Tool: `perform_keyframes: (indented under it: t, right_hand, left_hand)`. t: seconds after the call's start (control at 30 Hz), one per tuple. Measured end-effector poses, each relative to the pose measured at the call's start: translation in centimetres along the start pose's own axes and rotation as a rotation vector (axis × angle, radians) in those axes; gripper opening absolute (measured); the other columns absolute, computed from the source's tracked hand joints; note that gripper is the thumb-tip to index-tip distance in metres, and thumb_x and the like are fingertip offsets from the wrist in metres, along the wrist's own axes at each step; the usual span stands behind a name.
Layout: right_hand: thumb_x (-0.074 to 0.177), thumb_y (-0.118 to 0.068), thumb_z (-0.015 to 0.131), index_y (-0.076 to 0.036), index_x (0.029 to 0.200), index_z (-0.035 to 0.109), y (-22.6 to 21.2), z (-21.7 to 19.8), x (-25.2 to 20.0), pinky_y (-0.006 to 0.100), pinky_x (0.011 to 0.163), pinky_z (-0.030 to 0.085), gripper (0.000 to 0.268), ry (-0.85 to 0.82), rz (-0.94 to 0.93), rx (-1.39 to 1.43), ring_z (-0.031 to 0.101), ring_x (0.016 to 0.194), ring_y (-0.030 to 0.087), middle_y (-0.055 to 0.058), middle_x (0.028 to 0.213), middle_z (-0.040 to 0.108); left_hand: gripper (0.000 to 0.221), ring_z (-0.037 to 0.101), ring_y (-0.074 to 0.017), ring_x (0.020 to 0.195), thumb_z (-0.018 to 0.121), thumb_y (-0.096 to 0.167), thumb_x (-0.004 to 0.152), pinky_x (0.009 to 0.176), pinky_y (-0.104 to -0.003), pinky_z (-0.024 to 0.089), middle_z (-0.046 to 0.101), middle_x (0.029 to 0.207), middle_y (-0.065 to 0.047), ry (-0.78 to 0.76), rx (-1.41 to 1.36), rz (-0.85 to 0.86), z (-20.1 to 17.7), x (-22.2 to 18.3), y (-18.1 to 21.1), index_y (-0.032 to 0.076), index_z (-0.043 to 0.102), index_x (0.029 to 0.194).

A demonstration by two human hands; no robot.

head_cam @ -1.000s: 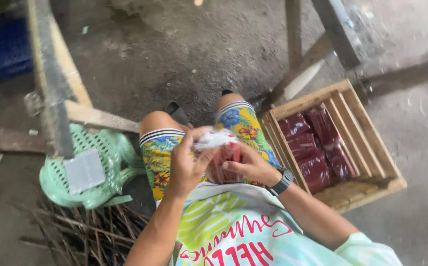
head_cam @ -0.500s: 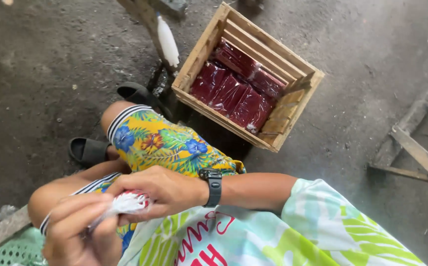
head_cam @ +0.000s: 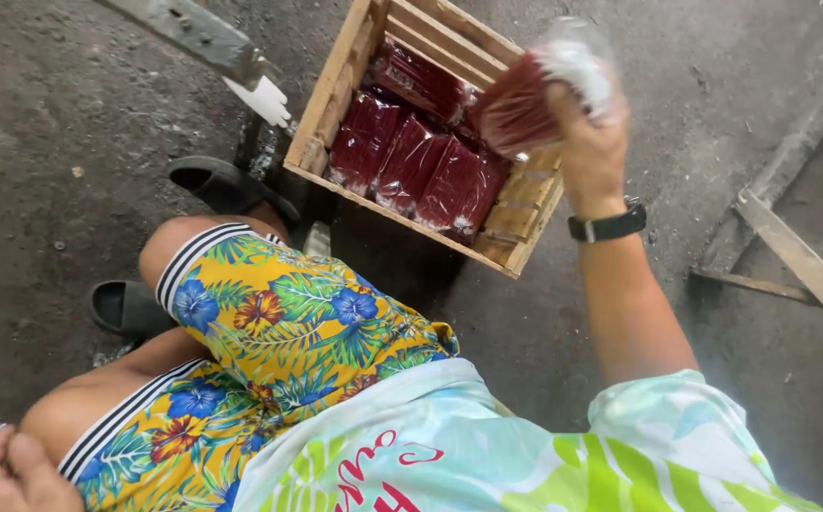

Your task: The person gathers several thin red candles together and bundles them by wrapping a plastic strip around the top, then places the bundles into a wooden crate.

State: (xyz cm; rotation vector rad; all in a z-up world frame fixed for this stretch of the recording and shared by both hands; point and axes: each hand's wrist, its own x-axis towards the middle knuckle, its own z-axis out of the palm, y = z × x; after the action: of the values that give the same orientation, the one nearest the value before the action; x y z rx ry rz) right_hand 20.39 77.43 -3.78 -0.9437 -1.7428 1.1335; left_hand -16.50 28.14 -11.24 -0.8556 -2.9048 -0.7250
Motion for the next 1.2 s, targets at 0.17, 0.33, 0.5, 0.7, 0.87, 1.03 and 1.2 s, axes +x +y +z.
perform_keyframes:
  t: [0.17,0.33,0.5,0.7,0.87,1.03,1.2]
  right_hand:
    - [0.086,-0.018,0.058,-0.01,0.119,0.041,10.2,-4.5,-3.2,0.031,0.09,0.043,0.038,0.322,0.324,0.134,0.051,0.099,0.017,0.003,0.104,0.054]
    - [0.083,-0.028,0.056,-0.015,0.106,0.05,15.1,-3.7,-7.2,0.026,0.08,0.041,0.026,0.369,0.607,0.051,0.048,0.085,0.012,-0.003,0.093,0.051]
    - [0.085,-0.026,0.051,-0.011,0.114,0.048,17.9,-2.6,-9.0,0.018,0.053,0.036,0.033,0.245,0.779,-0.136,0.039,0.059,0.006,-0.002,0.079,0.047]
    - [0.089,-0.03,0.041,-0.012,0.115,0.049,18.5,-3.0,-8.7,0.031,0.079,0.043,0.032,0.09,0.777,-0.262,0.052,0.091,0.016,0.004,0.101,0.055]
    - [0.09,-0.027,0.037,-0.009,0.119,0.042,19.1,-3.6,-6.7,0.043,0.091,0.038,0.034,0.019,0.669,-0.317,0.045,0.108,0.024,0.012,0.118,0.049]
    - [0.093,-0.025,0.035,-0.018,0.123,0.04,19.8,-4.0,-6.0,0.059,0.089,0.031,0.031,-0.103,0.539,-0.379,0.04,0.115,0.035,0.018,0.127,0.042]
    - [0.079,0.006,0.043,-0.021,0.13,0.034,17.5,-1.7,-7.0,0.053,0.096,0.029,0.058,-0.539,0.663,-0.737,0.028,0.123,0.031,0.011,0.138,0.026]
  left_hand:
    - [0.031,0.056,-0.0358,0.09,0.042,0.017,0.113,0.07,-0.04,0.044,0.058,0.1,-0.029,0.006,-0.12,-0.097,-0.2,0.0,2.6,-0.009,0.056,0.124]
    - [0.031,0.053,-0.0376,0.097,0.041,0.016,0.114,0.079,-0.041,0.042,0.055,0.108,-0.03,-0.005,-0.193,-0.045,0.7,0.3,0.6,-0.012,0.052,0.123]
    - [0.035,0.054,-0.0376,0.095,0.042,0.019,0.116,0.074,-0.041,0.043,0.055,0.105,-0.032,0.003,-0.152,-0.033,0.8,0.8,0.8,-0.014,0.052,0.121]
    - [0.043,0.055,-0.0362,0.092,0.037,0.031,0.116,0.071,-0.041,0.043,0.057,0.102,-0.028,-0.033,-0.05,-0.095,0.3,1.3,3.7,-0.009,0.052,0.122]
    - [0.047,0.055,-0.0321,0.088,0.036,0.04,0.113,0.066,-0.039,0.043,0.056,0.101,-0.024,-0.047,-0.018,-0.151,0.5,1.8,3.8,-0.004,0.052,0.12]
    - [0.043,0.057,-0.0346,0.085,0.036,0.034,0.111,0.062,-0.04,0.046,0.057,0.097,-0.027,-0.056,0.062,-0.16,0.1,2.2,5.4,-0.004,0.056,0.119]
    - [0.047,0.057,-0.0357,0.081,0.034,0.037,0.112,0.057,-0.041,0.045,0.058,0.096,-0.026,-0.063,0.193,-0.17,0.2,2.1,4.9,-0.004,0.056,0.118]
